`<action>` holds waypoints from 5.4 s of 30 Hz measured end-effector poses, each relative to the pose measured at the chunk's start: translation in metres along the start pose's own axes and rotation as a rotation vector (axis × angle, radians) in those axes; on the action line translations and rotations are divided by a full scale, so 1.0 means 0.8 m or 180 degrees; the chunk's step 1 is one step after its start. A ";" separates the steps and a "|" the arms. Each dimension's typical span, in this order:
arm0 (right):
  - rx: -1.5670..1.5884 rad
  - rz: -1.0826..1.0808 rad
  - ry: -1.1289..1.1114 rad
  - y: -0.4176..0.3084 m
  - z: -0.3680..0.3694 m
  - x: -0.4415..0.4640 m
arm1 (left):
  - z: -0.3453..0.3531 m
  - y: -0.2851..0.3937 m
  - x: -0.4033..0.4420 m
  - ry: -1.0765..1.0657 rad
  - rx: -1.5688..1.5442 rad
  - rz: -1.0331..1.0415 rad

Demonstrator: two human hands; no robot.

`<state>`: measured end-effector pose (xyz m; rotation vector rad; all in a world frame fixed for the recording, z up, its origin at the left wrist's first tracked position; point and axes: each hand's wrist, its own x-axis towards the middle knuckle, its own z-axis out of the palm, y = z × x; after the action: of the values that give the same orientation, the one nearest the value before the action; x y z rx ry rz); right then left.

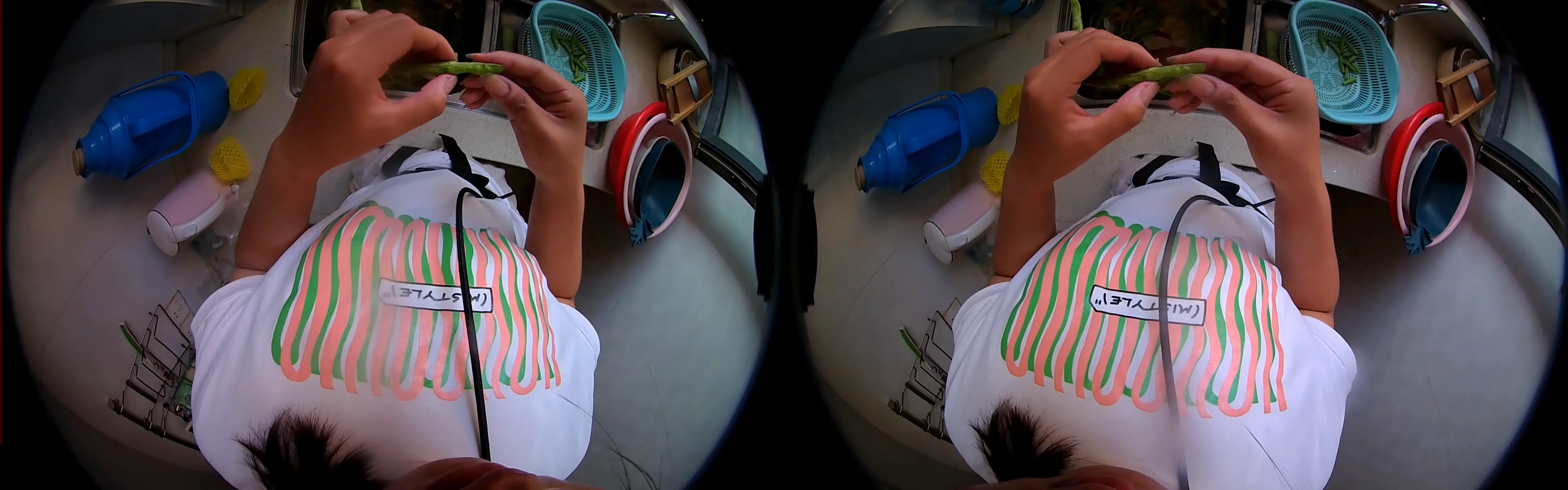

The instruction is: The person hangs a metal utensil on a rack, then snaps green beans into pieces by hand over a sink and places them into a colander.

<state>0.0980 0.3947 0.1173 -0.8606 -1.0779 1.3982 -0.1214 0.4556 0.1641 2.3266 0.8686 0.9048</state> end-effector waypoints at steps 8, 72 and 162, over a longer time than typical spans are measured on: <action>-0.0534 -0.0328 0.0213 -0.012 0.021 0.003 | -0.002 -0.002 0.002 -0.0020 0.0276 0.0362; -0.2062 -0.1027 0.0546 0.007 0.039 0.012 | 0.025 -0.011 -0.011 0.0361 -0.0809 -0.1023; -0.2214 -0.1133 0.0692 0.047 0.030 0.016 | 0.027 -0.058 -0.024 0.0829 -0.2702 -0.1786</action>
<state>0.0620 0.4057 0.0902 -1.2046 -1.4849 0.6065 -0.1339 0.4690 0.1127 1.1819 0.9248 1.0535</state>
